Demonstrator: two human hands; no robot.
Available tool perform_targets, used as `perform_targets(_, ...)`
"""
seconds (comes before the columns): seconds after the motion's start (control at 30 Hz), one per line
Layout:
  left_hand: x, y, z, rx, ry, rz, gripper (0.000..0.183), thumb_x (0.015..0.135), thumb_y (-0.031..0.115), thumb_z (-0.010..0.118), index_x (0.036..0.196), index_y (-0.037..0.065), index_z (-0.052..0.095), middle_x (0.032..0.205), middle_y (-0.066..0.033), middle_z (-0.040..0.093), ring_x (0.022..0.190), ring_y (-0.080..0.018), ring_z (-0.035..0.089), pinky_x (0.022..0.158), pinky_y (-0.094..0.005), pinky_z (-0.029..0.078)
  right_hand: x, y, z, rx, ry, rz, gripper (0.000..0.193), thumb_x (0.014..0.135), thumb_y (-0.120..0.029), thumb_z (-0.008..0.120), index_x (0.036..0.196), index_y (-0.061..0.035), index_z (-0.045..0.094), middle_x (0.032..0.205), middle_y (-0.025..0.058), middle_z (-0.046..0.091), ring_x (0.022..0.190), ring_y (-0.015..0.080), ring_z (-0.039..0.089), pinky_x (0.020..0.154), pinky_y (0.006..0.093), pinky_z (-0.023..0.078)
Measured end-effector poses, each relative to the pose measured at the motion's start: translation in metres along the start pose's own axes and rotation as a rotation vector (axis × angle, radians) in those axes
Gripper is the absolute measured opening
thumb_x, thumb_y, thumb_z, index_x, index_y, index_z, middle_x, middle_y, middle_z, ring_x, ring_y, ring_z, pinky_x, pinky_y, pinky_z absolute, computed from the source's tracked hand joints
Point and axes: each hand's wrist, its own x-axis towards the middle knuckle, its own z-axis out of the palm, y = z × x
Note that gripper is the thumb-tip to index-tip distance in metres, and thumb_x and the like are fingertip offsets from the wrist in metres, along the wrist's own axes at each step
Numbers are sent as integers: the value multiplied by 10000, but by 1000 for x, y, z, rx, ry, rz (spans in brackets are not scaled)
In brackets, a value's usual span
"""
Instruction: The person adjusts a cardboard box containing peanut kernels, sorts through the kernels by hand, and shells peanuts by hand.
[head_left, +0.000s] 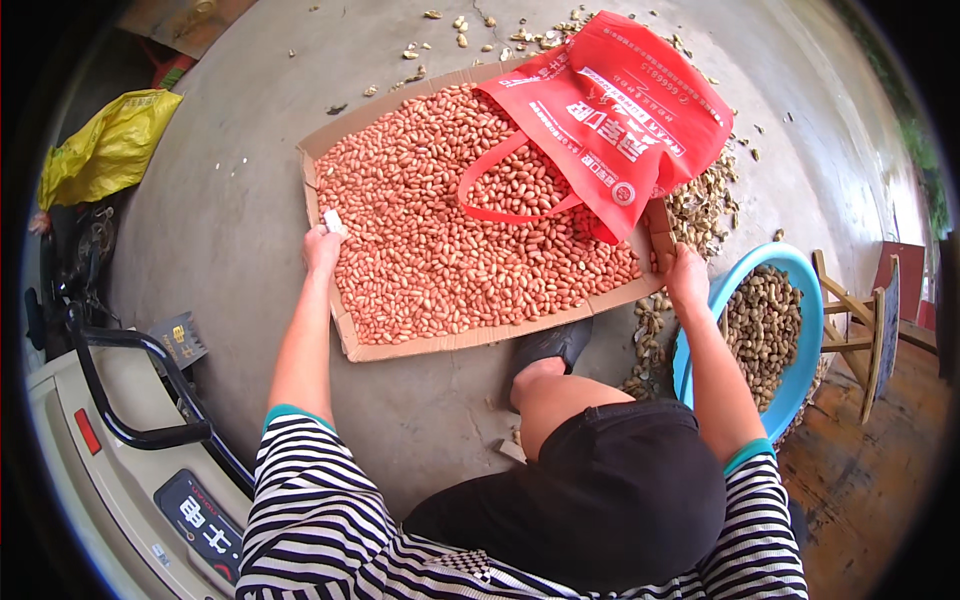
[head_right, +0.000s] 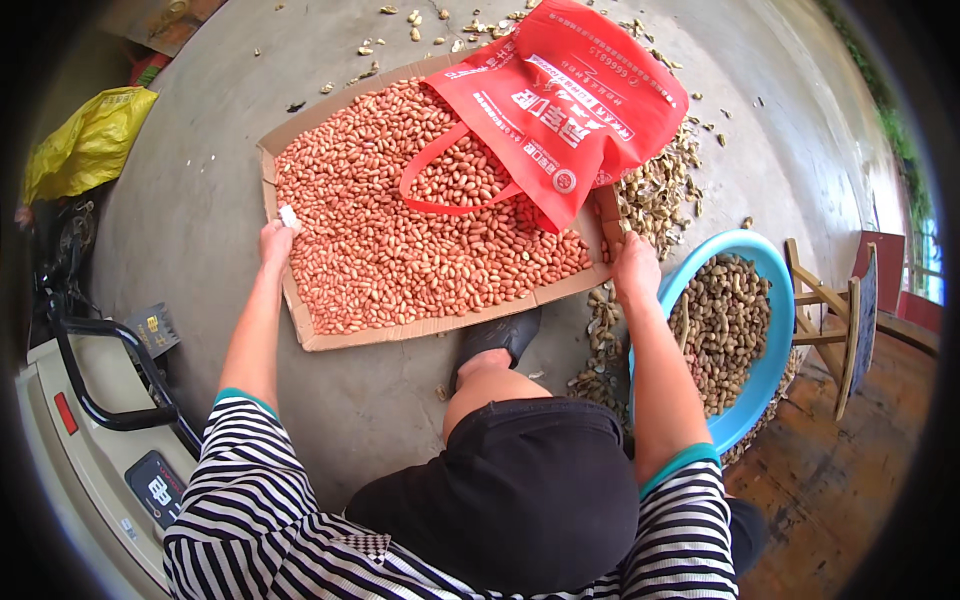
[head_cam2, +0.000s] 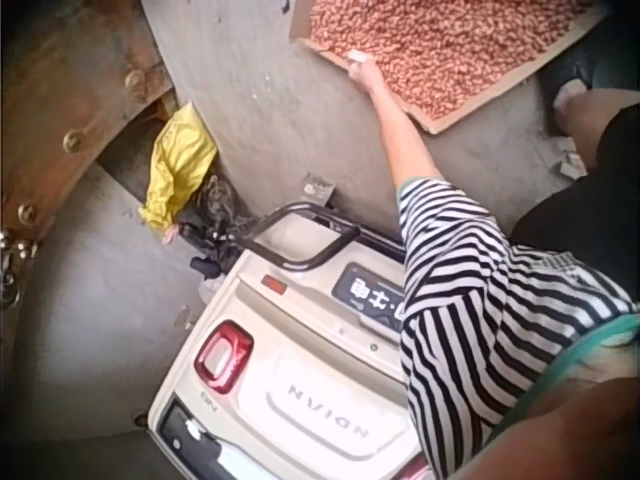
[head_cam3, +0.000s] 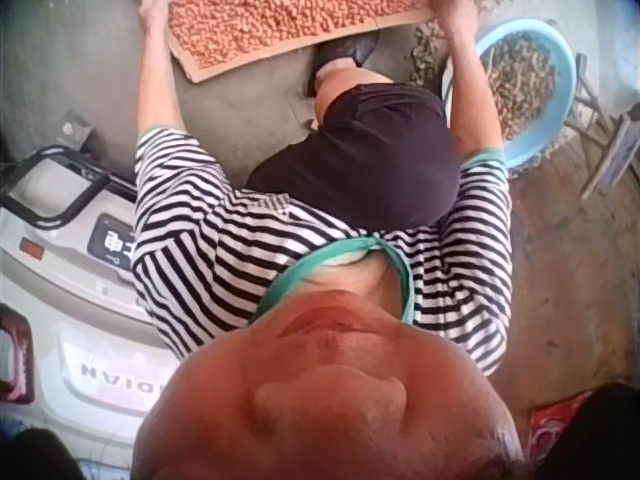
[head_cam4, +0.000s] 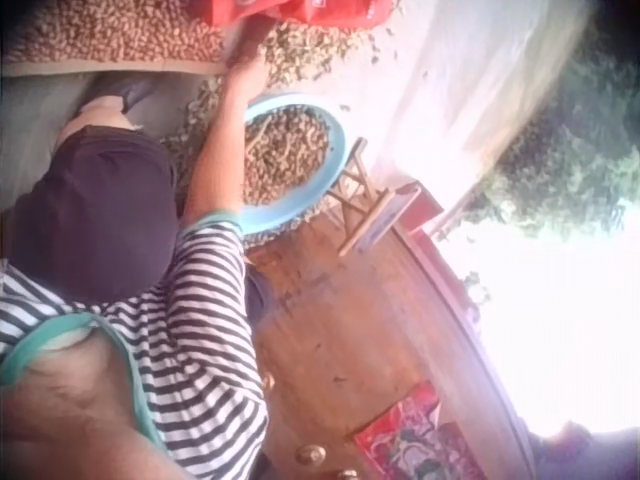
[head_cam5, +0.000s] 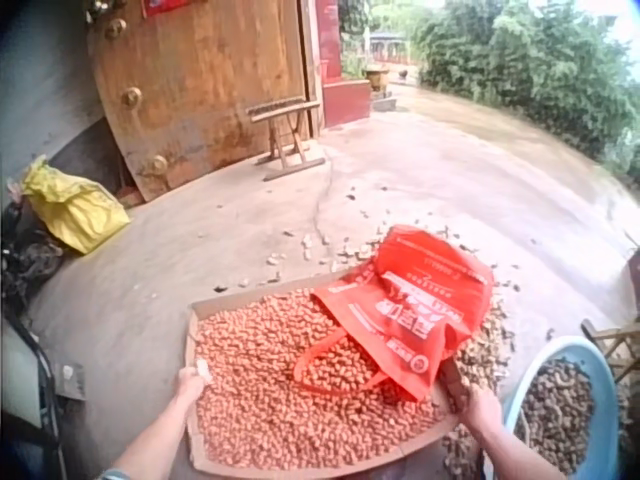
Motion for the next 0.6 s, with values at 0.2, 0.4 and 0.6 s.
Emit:
perform_targets(0.2, -48, 49, -16, 160, 38, 111, 200, 680, 179, 712, 829, 54, 664, 779, -116, 636, 761, -229, 596, 713, -316, 449, -13, -19, -136, 475, -275, -343, 294, 814, -128, 589, 1075, 5, 582, 1000, 177, 634, 884, 236, 629, 780, 331, 485)
perform_targets(0.4, -85, 59, -37, 424, 458, 409, 260, 662, 231, 721, 869, 98, 639, 917, -144, 578, 985, -309, 499, 849, -439, 382, -83, -100, -320, 1158, -398, -702, 351, 844, -80, 583, 1172, 25, 517, 969, 85, 614, 858, 88, 554, 787, 223, 447)
perform_targets(0.6, -135, 157, -31, 93, 12, 165, 179, 701, 152, 705, 808, 31, 629, 687, -65, 625, 673, -168, 601, 626, -301, 460, -96, -73, -409, 1219, -321, -961, 672, 695, -194, 711, 1240, 76, 424, 892, 129, 621, 749, 121, 582, 665, 228, 465)
